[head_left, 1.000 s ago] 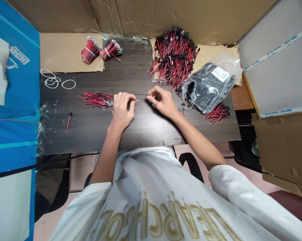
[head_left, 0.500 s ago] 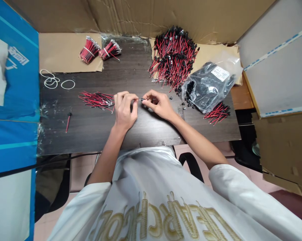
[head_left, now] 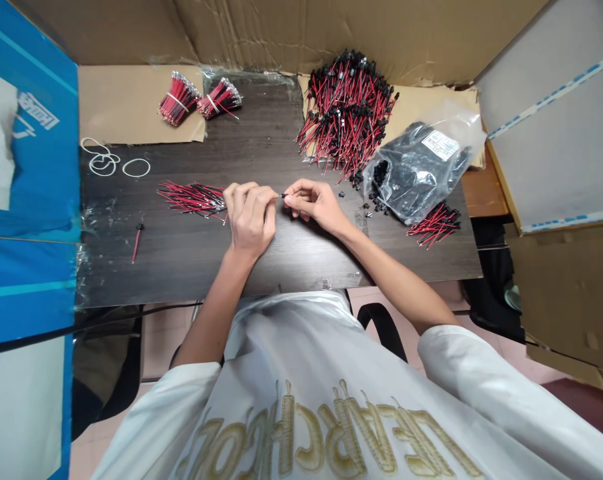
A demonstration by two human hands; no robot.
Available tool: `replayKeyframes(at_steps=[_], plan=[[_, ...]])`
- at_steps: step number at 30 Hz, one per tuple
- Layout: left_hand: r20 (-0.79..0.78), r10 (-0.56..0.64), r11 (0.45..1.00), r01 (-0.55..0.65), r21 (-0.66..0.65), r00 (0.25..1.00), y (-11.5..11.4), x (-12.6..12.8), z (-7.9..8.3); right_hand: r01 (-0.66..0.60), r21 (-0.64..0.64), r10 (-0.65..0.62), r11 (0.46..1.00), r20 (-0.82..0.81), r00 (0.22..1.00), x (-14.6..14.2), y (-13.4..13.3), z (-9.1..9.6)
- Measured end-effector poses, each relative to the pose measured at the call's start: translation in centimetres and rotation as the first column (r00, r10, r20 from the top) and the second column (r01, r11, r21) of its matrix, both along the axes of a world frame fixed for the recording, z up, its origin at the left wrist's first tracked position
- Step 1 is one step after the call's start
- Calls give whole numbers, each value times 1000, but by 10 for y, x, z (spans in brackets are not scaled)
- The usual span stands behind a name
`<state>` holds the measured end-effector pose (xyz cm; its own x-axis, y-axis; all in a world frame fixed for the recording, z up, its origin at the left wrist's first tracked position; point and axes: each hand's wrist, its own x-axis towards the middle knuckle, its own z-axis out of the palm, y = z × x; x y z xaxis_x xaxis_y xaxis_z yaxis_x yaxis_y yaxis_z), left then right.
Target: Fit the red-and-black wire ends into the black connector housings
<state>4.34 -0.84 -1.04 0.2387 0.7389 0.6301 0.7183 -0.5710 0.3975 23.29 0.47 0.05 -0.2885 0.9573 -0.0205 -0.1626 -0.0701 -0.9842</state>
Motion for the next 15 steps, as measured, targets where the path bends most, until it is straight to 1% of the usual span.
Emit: replayKeyframes(at_steps=[3,8,12,15], plan=[[-8,6,1000,-7,-28,1000,0,0,1,2,2,-2,1000,14,1000,0,0,0],[-4,-31,998,31,-50,1000,0,2,1,0,-3,0,1000,41,999,2,1,1],[16,-17,999,17,-31,1000,-1,3,1,-33,-10,33,999,25,999,4,1,4],[16,-36,999,36,-15,999,-1,4,1,-47,-16,47,999,19,999,3,0,4]])
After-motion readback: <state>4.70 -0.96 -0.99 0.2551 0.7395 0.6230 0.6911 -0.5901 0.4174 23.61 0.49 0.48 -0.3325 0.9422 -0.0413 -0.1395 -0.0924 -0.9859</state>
